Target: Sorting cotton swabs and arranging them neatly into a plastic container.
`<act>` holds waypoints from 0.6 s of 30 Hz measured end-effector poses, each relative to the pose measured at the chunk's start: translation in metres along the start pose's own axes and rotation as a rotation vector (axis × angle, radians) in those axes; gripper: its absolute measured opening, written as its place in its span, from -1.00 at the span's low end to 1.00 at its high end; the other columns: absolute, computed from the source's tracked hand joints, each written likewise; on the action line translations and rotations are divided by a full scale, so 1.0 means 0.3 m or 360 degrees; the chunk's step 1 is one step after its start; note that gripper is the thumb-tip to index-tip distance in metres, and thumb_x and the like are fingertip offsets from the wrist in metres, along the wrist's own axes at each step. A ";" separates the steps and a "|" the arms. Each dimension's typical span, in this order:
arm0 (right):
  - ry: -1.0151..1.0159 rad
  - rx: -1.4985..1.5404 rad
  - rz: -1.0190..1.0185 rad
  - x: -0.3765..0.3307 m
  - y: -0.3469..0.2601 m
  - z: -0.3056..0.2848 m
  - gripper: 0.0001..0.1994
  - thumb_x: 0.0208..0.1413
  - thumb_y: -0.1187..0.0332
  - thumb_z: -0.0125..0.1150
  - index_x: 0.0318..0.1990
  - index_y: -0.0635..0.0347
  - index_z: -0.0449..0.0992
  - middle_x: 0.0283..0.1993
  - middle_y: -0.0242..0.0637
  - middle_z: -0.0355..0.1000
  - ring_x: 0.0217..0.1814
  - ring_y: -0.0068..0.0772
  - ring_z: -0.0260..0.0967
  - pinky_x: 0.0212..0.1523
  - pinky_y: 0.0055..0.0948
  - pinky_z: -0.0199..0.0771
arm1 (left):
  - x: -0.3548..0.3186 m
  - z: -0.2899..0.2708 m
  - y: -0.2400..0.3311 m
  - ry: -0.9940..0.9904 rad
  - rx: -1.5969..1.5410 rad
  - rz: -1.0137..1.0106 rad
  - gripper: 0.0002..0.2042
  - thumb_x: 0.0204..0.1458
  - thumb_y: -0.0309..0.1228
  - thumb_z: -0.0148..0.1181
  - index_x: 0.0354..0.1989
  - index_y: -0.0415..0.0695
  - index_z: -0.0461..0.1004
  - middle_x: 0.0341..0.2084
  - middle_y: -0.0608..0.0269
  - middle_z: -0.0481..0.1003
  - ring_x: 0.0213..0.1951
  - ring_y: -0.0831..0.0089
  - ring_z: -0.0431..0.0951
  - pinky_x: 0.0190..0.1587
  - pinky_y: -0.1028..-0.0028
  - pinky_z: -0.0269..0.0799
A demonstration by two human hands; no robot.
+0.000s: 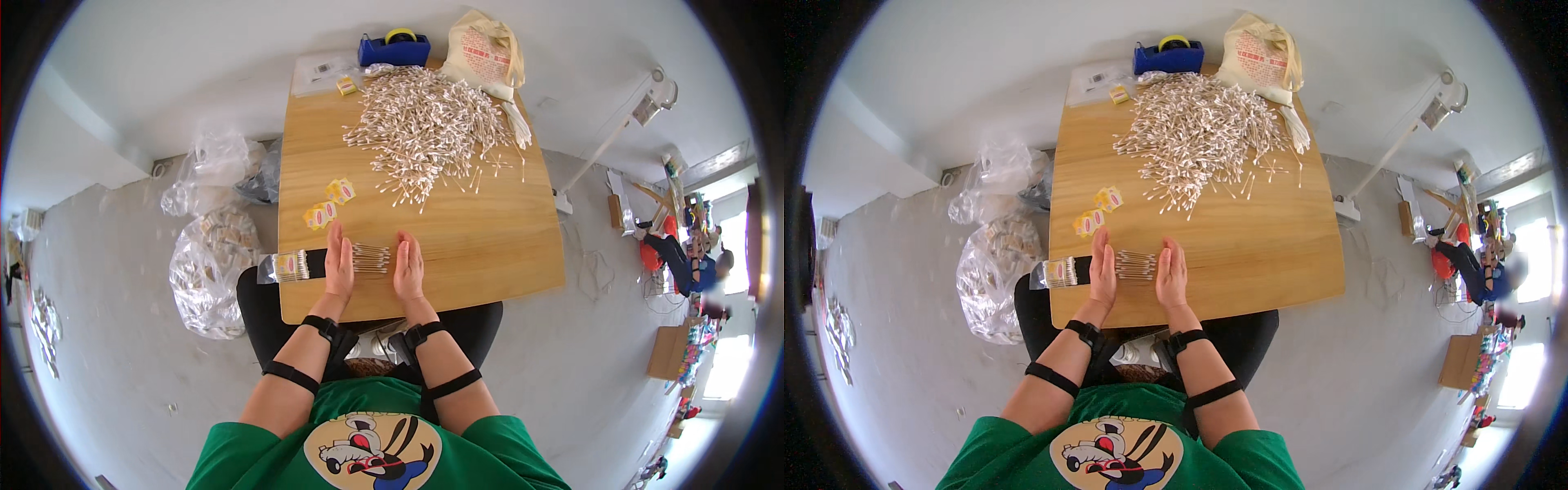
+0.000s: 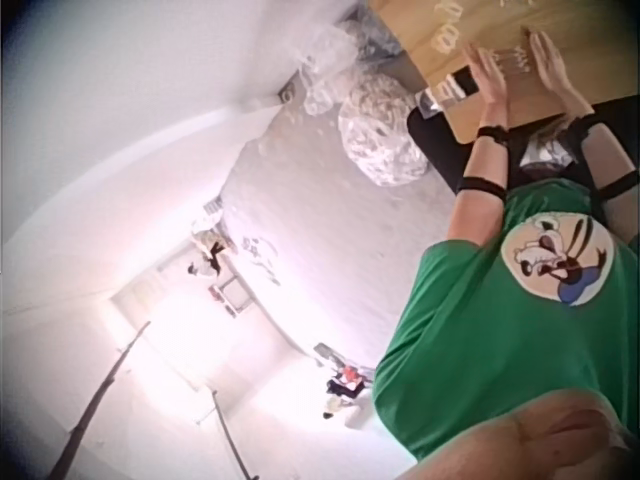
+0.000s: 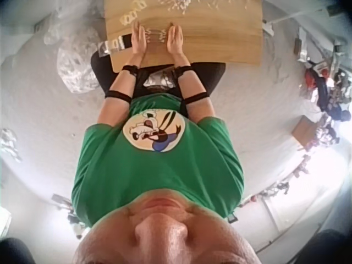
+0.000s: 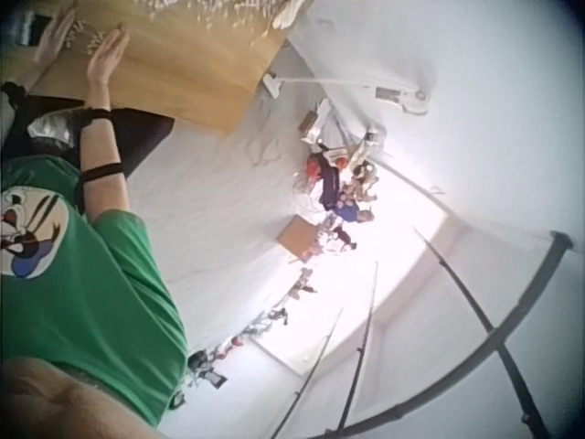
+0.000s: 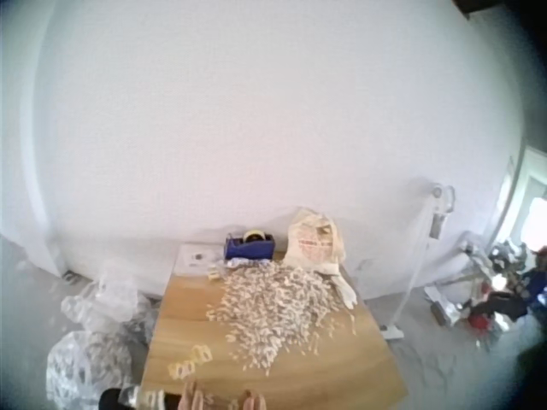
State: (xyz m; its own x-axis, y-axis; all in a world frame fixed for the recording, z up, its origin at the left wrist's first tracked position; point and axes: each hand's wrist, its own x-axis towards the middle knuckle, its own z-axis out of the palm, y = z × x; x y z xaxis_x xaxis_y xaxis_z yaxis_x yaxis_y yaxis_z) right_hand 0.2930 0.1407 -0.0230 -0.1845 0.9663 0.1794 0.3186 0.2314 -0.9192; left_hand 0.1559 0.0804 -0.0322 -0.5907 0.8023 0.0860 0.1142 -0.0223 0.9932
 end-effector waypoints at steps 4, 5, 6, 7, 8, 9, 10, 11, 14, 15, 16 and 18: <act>-0.0035 0.0202 0.0084 0.009 0.004 0.051 -0.57 0.42 0.15 -0.24 0.13 0.35 0.35 0.08 -0.06 0.41 0.14 -0.18 0.37 0.20 -0.33 0.30 | 0.021 0.023 0.031 -0.0077 -0.0492 -0.0283 -0.48 0.38 -0.22 -0.25 0.40 -0.26 0.00 0.37 0.06 0.10 0.40 0.27 0.06 0.40 0.36 -0.08; -0.0040 0.0283 0.0101 0.010 -0.007 0.068 -0.57 0.42 0.14 -0.24 0.14 0.34 0.35 0.08 -0.06 0.41 0.15 -0.18 0.36 0.20 -0.33 0.29 | 0.016 0.022 0.030 -0.0077 -0.0485 -0.0281 -0.48 0.38 -0.22 -0.25 0.40 -0.26 0.00 0.37 0.06 0.10 0.40 0.27 0.06 0.40 0.36 -0.08; -0.0072 0.0222 0.0084 0.006 -0.017 0.077 -0.55 0.43 0.13 -0.25 0.16 0.35 0.33 0.09 -0.04 0.40 0.17 -0.20 0.35 0.21 -0.34 0.29 | 0.011 0.022 0.029 -0.0081 -0.0490 -0.0273 -0.48 0.38 -0.22 -0.24 0.40 -0.25 0.00 0.38 0.06 0.09 0.40 0.26 0.05 0.40 0.36 -0.08; -0.0073 0.0229 0.0082 0.006 -0.023 0.090 -0.55 0.43 0.13 -0.25 0.16 0.35 0.33 0.09 -0.04 0.40 0.17 -0.20 0.35 0.21 -0.34 0.29 | 0.007 0.021 0.025 -0.0082 -0.0497 -0.0262 -0.48 0.38 -0.21 -0.24 0.40 -0.25 0.01 0.38 0.06 0.08 0.41 0.26 0.04 0.40 0.35 -0.09; -0.0073 0.0223 0.0056 0.005 -0.028 0.102 -0.55 0.43 0.12 -0.24 0.15 0.35 0.33 0.10 -0.07 0.40 0.18 -0.23 0.34 0.22 -0.35 0.28 | 0.004 0.020 0.021 -0.0083 -0.0503 -0.0252 -0.48 0.37 -0.20 -0.24 0.40 -0.24 0.01 0.39 0.06 0.07 0.41 0.25 0.03 0.41 0.35 -0.09; -0.0074 0.0217 0.0030 0.002 -0.033 0.110 -0.55 0.43 0.12 -0.24 0.15 0.35 0.34 0.11 -0.09 0.39 0.19 -0.26 0.33 0.23 -0.37 0.27 | 0.001 0.018 0.018 -0.0084 -0.0510 -0.0241 -0.48 0.37 -0.19 -0.24 0.40 -0.23 0.02 0.39 0.06 0.07 0.41 0.25 0.03 0.41 0.34 -0.10; -0.0067 0.0218 0.0027 0.002 -0.019 0.108 -0.55 0.43 0.12 -0.24 0.15 0.35 0.34 0.11 -0.09 0.39 0.19 -0.26 0.33 0.23 -0.37 0.27 | -0.002 0.024 0.018 -0.0093 -0.0523 -0.0230 -0.48 0.37 -0.19 -0.24 0.40 -0.23 0.02 0.39 0.06 0.06 0.42 0.24 0.02 0.41 0.34 -0.10; -0.0049 0.0452 0.0112 0.010 0.001 0.107 -0.56 0.43 0.11 -0.23 0.14 0.34 0.34 0.11 -0.13 0.39 0.19 -0.30 0.32 0.24 -0.39 0.26 | 0.000 0.028 0.020 -0.0100 -0.0536 -0.0214 -0.47 0.37 -0.18 -0.23 0.40 -0.22 0.02 0.40 0.05 0.05 0.42 0.24 0.01 0.41 0.33 -0.11; 0.0044 0.0828 0.0272 0.023 0.035 0.076 -0.57 0.42 0.12 -0.19 0.14 0.33 0.34 0.06 -0.17 0.39 0.14 -0.37 0.31 0.21 -0.40 0.27 | 0.008 -0.009 0.016 -0.0357 0.0341 0.0166 -0.50 0.33 -0.23 -0.16 0.38 -0.19 0.11 0.38 0.05 0.09 0.42 0.18 0.03 0.42 0.24 -0.09; 0.0120 0.0966 0.0351 0.027 0.043 0.056 -0.59 0.42 0.14 -0.17 0.14 0.33 0.34 0.01 -0.18 0.40 0.08 -0.39 0.32 0.16 -0.40 0.30 | 0.006 -0.016 0.013 -0.0357 0.0341 0.0169 -0.50 0.33 -0.23 -0.16 0.38 -0.19 0.11 0.38 0.05 0.09 0.42 0.18 0.03 0.42 0.24 -0.09; 0.0087 0.0908 0.0333 0.025 0.024 0.028 -0.57 0.41 0.11 -0.15 0.09 0.34 0.39 0.04 -0.25 0.40 0.11 -0.40 0.34 0.21 -0.43 0.29 | 0.000 -0.029 0.011 -0.0426 0.0879 0.0366 -0.50 0.30 -0.21 -0.13 0.36 -0.16 0.14 0.38 0.09 0.10 0.42 0.20 0.04 0.42 0.19 -0.09; 0.0035 0.0662 0.0255 0.013 0.026 -0.021 -0.59 0.41 0.13 -0.14 0.02 0.36 0.43 0.02 -0.26 0.41 0.08 -0.40 0.36 0.17 -0.43 0.33 | -0.013 -0.038 0.013 -0.0490 0.1418 0.0563 -0.50 0.28 -0.20 -0.11 0.35 -0.13 0.17 0.38 0.14 0.11 0.41 0.21 0.04 0.42 0.15 -0.09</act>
State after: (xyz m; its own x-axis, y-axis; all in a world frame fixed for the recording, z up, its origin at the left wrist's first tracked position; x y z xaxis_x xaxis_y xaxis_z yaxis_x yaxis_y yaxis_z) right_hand 0.3007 0.1470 -0.0272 -0.1421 0.9895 0.0267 -0.0605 0.0182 -0.9980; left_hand 0.1496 0.0705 -0.0277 -0.1896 0.9579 0.2157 0.8732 0.0641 0.4831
